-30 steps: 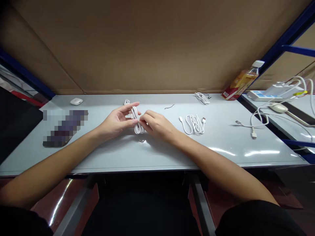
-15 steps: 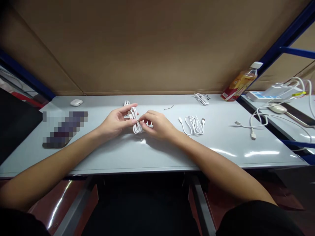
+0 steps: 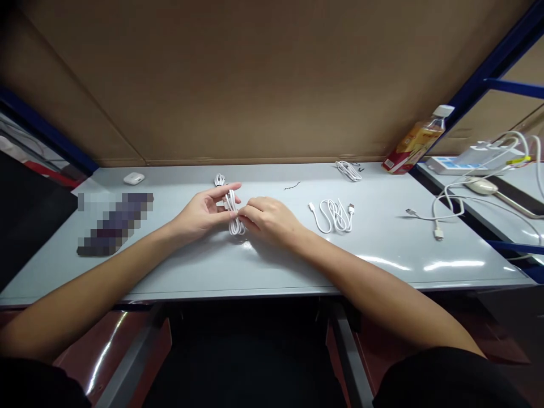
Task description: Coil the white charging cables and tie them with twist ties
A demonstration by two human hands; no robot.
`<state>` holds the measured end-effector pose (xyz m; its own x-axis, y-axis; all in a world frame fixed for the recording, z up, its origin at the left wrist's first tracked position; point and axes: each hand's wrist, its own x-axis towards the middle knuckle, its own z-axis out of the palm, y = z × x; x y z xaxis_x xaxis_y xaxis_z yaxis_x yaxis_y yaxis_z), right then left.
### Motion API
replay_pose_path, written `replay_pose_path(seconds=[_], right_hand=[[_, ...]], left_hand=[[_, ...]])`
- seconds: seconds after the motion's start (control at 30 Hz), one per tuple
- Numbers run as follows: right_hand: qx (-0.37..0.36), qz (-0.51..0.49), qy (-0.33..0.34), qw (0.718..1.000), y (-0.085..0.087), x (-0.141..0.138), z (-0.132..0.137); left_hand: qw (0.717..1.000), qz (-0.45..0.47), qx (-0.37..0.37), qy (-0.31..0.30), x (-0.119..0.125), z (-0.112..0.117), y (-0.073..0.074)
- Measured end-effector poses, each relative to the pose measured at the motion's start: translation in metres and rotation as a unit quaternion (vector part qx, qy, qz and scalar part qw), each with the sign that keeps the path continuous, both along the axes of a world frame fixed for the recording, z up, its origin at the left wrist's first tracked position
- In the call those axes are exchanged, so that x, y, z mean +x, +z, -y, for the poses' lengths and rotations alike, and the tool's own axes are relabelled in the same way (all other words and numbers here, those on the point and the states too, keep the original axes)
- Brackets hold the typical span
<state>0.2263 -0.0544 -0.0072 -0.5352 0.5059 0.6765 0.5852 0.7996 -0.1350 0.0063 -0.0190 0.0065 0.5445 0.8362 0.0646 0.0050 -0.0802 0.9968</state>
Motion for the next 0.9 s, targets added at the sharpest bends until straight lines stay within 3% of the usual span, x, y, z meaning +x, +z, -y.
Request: replay_pose_path(seconds=[0.2, 0.5, 0.7, 0.9], right_hand=[[-0.137, -0.067, 0.004, 0.988, 0.01, 0.003, 0.005], [-0.056, 0.034, 0.002, 0.998, 0.009, 0.006, 0.004], [-0.07, 0.035, -0.025, 0.997, 0.008, 0.003, 0.006], [-0.109, 0.031, -0.044, 0.993, 0.007, -0.001, 0.01]], left_hand=[[1.0, 0.014, 0.001, -0.023, -0.002, -0.001, 0.0], [1.0, -0.02, 0.008, 0.002, -0.001, 0.001, 0.004], [0.997, -0.045, 0.03, 0.049, 0.002, 0.004, 0.005], [0.991, -0.046, 0.106, 0.067, 0.007, 0.011, 0.005]])
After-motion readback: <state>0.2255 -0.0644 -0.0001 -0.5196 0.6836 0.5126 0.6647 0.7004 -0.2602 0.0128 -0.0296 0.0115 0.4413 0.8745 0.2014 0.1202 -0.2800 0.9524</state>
